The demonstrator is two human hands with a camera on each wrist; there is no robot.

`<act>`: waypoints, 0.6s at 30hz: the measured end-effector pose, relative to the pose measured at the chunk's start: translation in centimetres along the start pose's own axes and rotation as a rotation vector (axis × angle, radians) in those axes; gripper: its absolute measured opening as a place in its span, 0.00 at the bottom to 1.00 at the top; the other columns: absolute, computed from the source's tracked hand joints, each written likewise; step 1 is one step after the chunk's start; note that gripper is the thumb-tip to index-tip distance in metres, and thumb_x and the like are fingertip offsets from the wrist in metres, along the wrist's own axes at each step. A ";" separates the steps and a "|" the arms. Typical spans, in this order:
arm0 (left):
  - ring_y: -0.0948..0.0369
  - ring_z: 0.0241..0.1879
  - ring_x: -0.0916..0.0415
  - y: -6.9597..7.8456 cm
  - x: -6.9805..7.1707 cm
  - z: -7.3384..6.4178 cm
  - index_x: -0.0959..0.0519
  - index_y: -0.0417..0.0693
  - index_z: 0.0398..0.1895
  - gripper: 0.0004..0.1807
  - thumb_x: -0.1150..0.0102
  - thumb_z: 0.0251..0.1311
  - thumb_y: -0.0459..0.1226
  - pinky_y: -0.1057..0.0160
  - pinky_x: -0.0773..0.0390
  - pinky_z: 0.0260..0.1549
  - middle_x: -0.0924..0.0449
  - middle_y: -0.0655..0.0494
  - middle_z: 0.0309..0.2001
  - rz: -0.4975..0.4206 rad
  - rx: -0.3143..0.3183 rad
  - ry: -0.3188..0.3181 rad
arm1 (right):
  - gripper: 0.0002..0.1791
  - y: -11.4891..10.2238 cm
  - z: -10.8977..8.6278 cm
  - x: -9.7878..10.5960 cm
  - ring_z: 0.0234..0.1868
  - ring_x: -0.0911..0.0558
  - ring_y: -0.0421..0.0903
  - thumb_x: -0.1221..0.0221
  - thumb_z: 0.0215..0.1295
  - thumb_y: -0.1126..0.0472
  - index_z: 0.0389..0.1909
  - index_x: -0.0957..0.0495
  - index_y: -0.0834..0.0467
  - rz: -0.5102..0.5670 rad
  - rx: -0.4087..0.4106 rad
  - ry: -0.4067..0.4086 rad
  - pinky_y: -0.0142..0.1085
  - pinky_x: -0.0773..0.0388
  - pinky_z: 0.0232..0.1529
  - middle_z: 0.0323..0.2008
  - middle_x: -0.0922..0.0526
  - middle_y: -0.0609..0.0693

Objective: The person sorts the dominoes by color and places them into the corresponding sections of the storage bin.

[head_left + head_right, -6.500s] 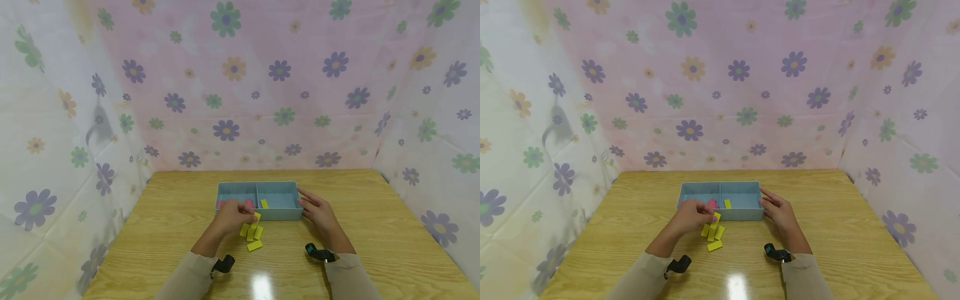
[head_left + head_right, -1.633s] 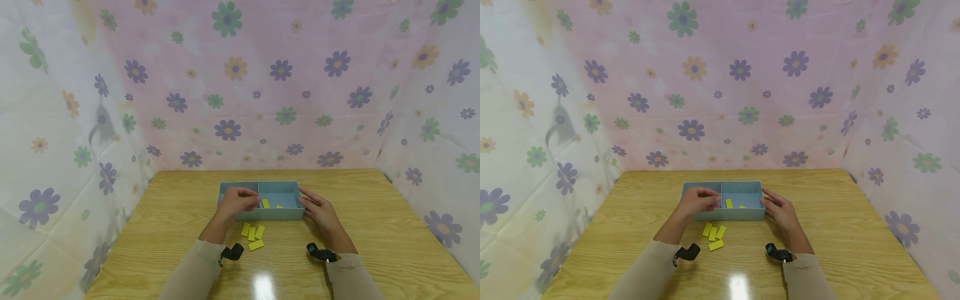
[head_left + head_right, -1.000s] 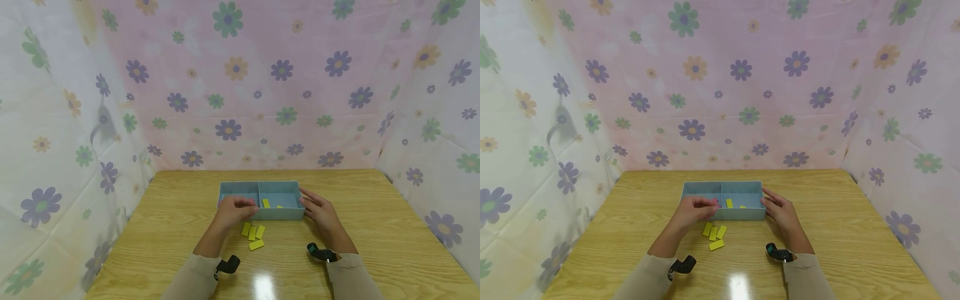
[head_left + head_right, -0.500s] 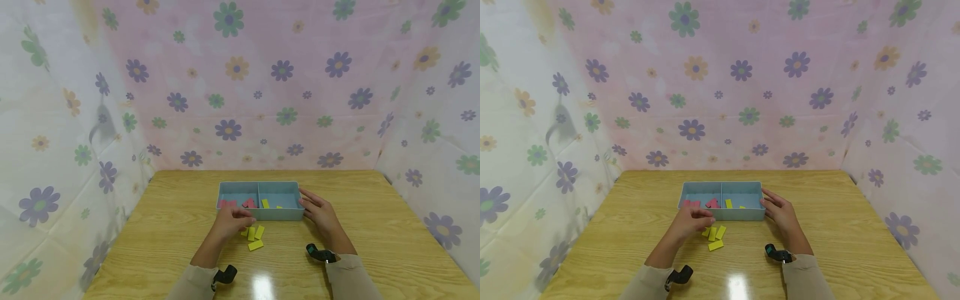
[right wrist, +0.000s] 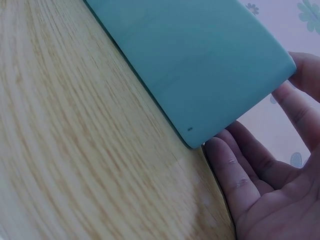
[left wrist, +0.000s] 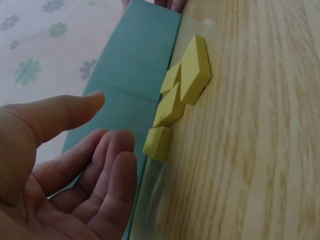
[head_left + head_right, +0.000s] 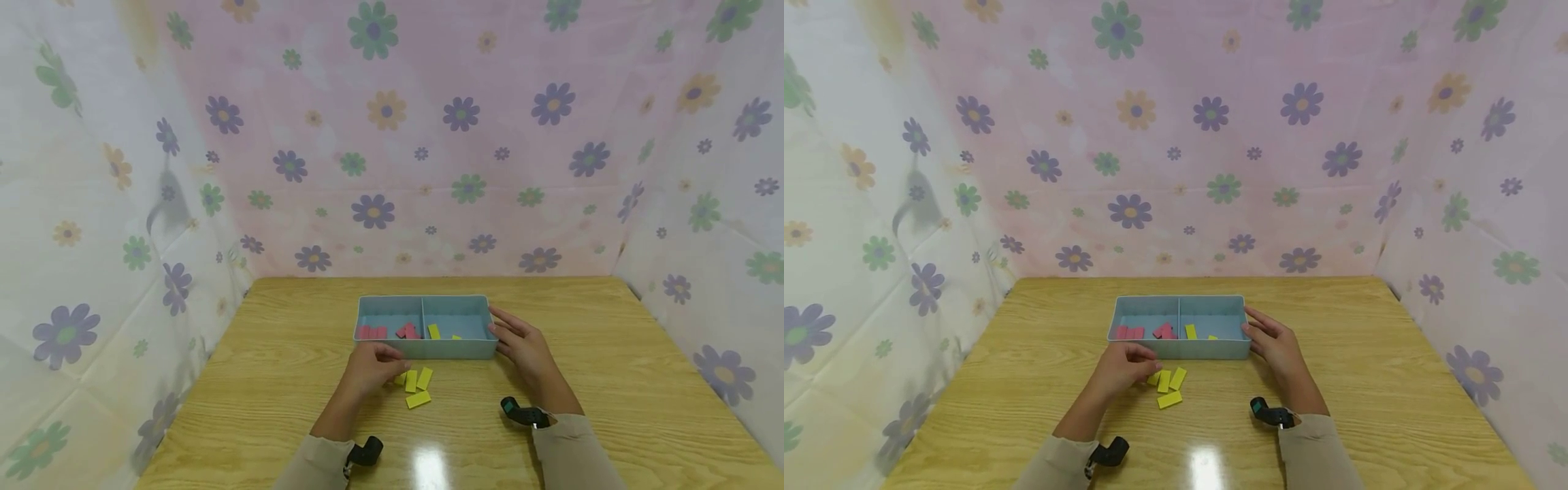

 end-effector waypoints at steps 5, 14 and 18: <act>0.61 0.32 0.18 0.0 -0.2 -0.2 0.12 0.39 0.43 0.16 0.22 0.56 0.40 0.62 0.16 0.30 0.13 0.53 0.36 0.083 0.000 0.038 | 0.38 0.2 0.0 0.1 0.73 0.28 0.55 0.37 0.70 0.41 0.78 0.35 0.42 -0.010 0.008 -0.007 0.30 0.18 0.56 0.76 0.35 0.58; 0.61 0.32 0.20 0.0 -0.8 -0.1 0.12 0.39 0.39 0.13 0.21 0.52 0.35 0.63 0.17 0.28 0.15 0.55 0.34 0.138 0.008 0.079 | 0.38 0.4 0.1 0.2 0.74 0.29 0.52 0.38 0.71 0.40 0.79 0.36 0.42 -0.028 0.031 -0.031 0.31 0.19 0.58 0.78 0.38 0.59; 0.61 0.31 0.21 0.0 -0.8 -0.1 0.12 0.40 0.39 0.12 0.21 0.52 0.34 0.63 0.18 0.27 0.16 0.55 0.33 0.137 0.027 0.062 | 0.38 0.3 0.1 0.2 0.71 0.27 0.48 0.38 0.71 0.40 0.79 0.35 0.43 -0.025 0.033 -0.025 0.31 0.18 0.57 0.77 0.37 0.58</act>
Point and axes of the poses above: each hand's wrist, its own z-axis towards the middle knuckle, its own x-axis out of the back of the hand, y = z × x, the point moved 2 cm from there along z, towards the middle knuckle
